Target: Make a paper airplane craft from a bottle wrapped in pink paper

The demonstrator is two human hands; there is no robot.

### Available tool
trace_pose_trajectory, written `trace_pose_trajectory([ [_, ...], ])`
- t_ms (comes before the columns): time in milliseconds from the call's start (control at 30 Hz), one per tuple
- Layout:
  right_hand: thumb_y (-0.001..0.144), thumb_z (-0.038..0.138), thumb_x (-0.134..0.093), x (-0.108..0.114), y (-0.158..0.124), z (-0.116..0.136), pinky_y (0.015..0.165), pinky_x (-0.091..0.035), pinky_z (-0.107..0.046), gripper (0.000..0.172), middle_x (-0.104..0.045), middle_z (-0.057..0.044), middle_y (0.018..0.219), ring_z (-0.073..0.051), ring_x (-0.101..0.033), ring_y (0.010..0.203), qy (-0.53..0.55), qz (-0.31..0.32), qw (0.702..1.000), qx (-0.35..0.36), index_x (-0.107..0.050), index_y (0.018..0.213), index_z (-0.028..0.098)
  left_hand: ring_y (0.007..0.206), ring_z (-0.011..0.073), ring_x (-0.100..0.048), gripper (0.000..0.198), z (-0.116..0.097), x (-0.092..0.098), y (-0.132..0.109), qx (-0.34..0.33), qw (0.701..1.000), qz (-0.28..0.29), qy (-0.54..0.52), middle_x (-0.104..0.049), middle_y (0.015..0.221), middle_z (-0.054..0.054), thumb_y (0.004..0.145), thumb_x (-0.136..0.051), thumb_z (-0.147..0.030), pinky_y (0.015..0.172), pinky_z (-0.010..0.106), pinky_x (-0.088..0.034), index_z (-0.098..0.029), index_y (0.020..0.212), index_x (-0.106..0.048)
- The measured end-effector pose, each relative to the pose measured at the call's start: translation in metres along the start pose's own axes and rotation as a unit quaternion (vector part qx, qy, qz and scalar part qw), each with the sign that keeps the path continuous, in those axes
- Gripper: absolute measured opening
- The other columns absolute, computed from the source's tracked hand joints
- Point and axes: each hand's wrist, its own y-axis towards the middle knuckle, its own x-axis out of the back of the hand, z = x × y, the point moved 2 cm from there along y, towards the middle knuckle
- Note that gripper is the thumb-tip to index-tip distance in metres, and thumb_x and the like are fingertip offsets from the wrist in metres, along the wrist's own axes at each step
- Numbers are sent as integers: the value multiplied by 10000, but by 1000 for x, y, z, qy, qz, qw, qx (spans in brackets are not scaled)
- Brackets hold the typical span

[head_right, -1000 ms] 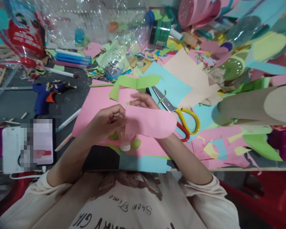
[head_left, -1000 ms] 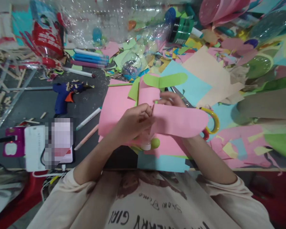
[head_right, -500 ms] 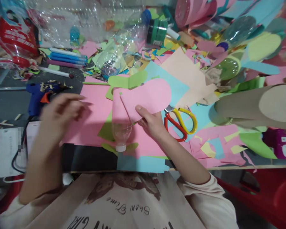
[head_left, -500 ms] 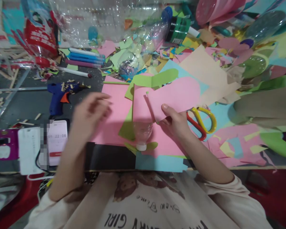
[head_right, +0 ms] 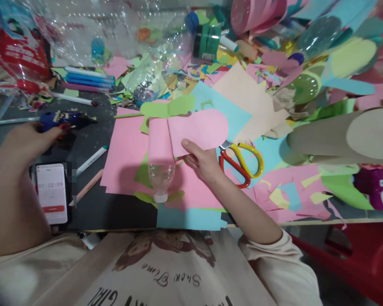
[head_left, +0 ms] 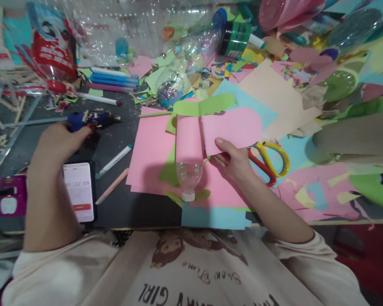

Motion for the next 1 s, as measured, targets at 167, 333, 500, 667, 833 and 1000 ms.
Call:
trace_pose_trajectory([
  [167,652,495,-794,-1,-2,-3,359,-228,-239,527,-233,126,329,-44,-197,312,9,-3,999,-36,-375,471,231,429,115,-434,277,-44,12,-22,76,987,-33,-136,-418,429,-101,504,-679,-342,709,559,-569,-169,705,-598],
  [333,685,630,-730,-2,-8,-11,409,-319,-258,611,-249,95,306,-73,-277,333,2,-10,1000,-26,-352,409,238,666,144,-585,628,-104,3,-82,-101,957,-29,-271,-650,781,8,498,-706,-496,724,377,-570,-116,995,-663],
  [500,697,767,-631,-4,-10,-13,445,-345,-269,723,-282,48,310,-89,-376,374,-34,6,999,-37,-332,309,235,826,184,-658,562,-131,-23,-121,-109,964,-31,-242,-688,933,23,635,-695,-415,765,326,-553,-168,1130,-597],
  [667,636,686,-725,-4,-5,-11,428,-352,-256,606,-280,74,350,-83,-310,383,-22,2,999,-42,-421,370,234,931,254,-669,521,-124,-44,-129,-149,962,-20,-229,-667,957,59,648,-723,-434,817,364,-534,-189,1073,-549],
  [833,626,652,-735,-5,-4,-13,441,-349,-248,446,-287,100,358,-85,-298,391,-23,17,998,-64,-630,542,227,886,234,-651,493,-112,-58,-130,-108,967,-29,-228,-640,876,26,632,-722,-351,799,344,-518,-194,1052,-517],
  [1000,622,645,-758,-5,-3,-13,458,-359,-246,487,-300,92,370,-73,-306,404,-11,7,999,-46,-567,480,221,780,208,-634,387,-113,-56,-129,-131,964,-64,-222,-640,837,24,644,-674,-350,764,351,-513,-190,974,-552],
])
